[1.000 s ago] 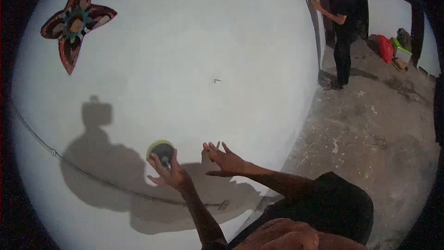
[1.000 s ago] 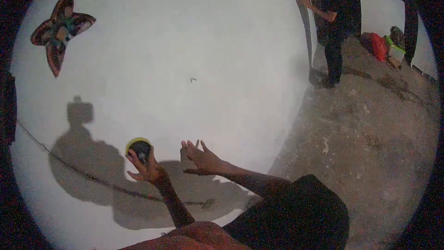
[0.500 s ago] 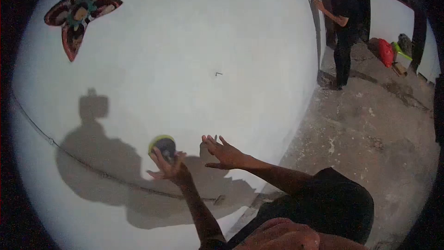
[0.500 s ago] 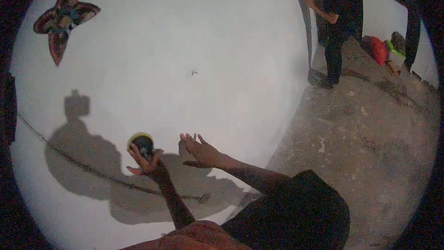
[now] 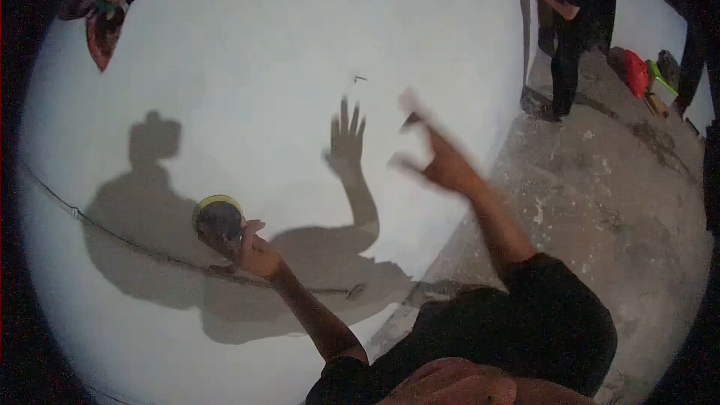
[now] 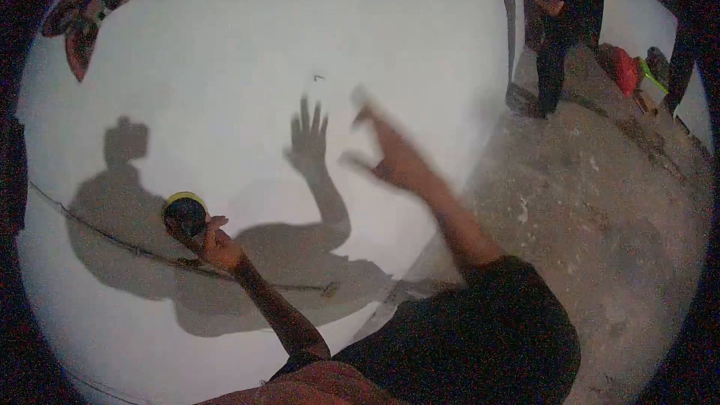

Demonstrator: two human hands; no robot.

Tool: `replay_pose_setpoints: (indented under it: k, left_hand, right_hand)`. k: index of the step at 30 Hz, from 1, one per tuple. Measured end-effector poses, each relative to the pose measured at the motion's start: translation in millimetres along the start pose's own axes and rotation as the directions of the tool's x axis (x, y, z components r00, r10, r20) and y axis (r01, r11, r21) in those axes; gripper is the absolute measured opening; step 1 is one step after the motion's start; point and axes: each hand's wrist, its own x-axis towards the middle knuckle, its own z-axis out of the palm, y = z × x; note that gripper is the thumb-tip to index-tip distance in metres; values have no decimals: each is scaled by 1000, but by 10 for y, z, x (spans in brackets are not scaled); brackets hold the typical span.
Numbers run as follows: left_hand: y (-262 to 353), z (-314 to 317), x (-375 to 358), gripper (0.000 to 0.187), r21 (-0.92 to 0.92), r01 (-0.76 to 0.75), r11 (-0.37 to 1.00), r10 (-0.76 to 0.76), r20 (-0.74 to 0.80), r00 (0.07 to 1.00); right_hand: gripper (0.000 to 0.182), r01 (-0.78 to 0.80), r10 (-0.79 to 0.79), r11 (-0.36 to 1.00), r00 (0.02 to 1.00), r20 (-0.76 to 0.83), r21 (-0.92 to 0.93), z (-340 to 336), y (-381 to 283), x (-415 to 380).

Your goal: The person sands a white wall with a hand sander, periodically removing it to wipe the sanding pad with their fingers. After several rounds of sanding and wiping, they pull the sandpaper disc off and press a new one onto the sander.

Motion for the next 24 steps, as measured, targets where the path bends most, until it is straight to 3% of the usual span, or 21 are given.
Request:
replay_pose_setpoints:
  k: [1,2,3,4,5,6,7,8,10,11,12,13,14,15,16,17,18,19,21,23,24]
  left_hand:
    - [39,-58,-71,23,3,10,1000,-10,16,1000]
    - [113,-123,-97,25,132,3,991,-9,43,999]
    - [143,-161,-89,33,261,-10,965,-6,59,998]
    - [15,-89,-149,33,270,-6,963,-7,48,999]
    - [-225,6,-294,34,67,44,997,-39,-82,996]
    - [-397,-28,-410,34,-132,67,989,-93,-206,974]
    - [-449,-104,-461,31,374,-214,903,288,-155,945]
    - [-374,-108,-434,31,403,-184,897,275,-182,944]
    - [36,1,-269,15,118,-92,989,115,-201,973]
    - [238,-75,-198,18,370,-164,914,214,-96,972]
    - [177,-43,-199,18,381,-152,912,201,-93,975]
    - [59,36,-166,20,135,-15,991,26,-83,996]
    - [-20,136,-75,22,-119,133,984,-139,-37,990]
    - [310,181,176,19,113,-28,993,43,-129,991]
    - [724,210,451,17,353,-161,921,234,-174,957]
    - [856,266,605,18,373,-182,910,249,-138,959]
    - [941,298,684,19,388,-203,899,258,-94,962]
    - [955,269,658,19,394,-189,899,246,-98,964]
    - [1000,312,631,16,471,-229,852,249,20,968]
    - [798,398,301,11,365,-204,908,218,4,976]
    - [609,457,68,9,170,-98,981,105,-38,994]
  right_hand:
    - [72,-77,43,986,975,-216,-150,-334,152,26]
    - [59,-74,-3,980,924,-383,-186,-802,113,115]
    - [46,39,-178,954,871,-459,-296,-1323,246,203]
    - [46,51,-184,956,872,-454,-289,-1920,848,-34]
    - [50,-200,-132,869,788,-601,-453,-2849,1767,-17]
    - [50,-137,-361,617,826,-433,-775,-3231,1432,-28]
    - [50,-96,-379,631,828,-413,-770,-3342,1187,-92]
    - [49,-98,-376,721,776,-507,-686,-3362,900,-188]
    - [48,-97,-312,864,669,-675,-495,-3287,370,-419]
    - [48,-100,-248,917,617,-747,-387,-3265,191,-527]
    - [47,-108,-166,957,559,-812,-270,-3303,111,-612]
    - [47,-104,-165,957,568,-806,-270,-3406,409,-738]
    - [49,-115,-441,791,574,-690,-601,-3596,1018,-902]
    - [52,-119,-655,516,583,-480,-848,-3595,1450,-980]
    - [53,-79,-412,760,709,-572,-645,-3225,1485,-923]
    - [57,-93,-143,922,819,-555,-375,-2789,1389,-860]
    - [53,22,-50,998,888,-456,-66,-2570,1336,-858]
    - [51,85,6,961,945,-326,263,-2328,1296,-877]
    - [51,-199,317,945,747,-584,259,-1548,1213,-856]
    - [53,-20,250,905,831,-496,424,-878,1010,-869]
    - [37,-199,184,980,927,-327,-12,-737,594,-873]
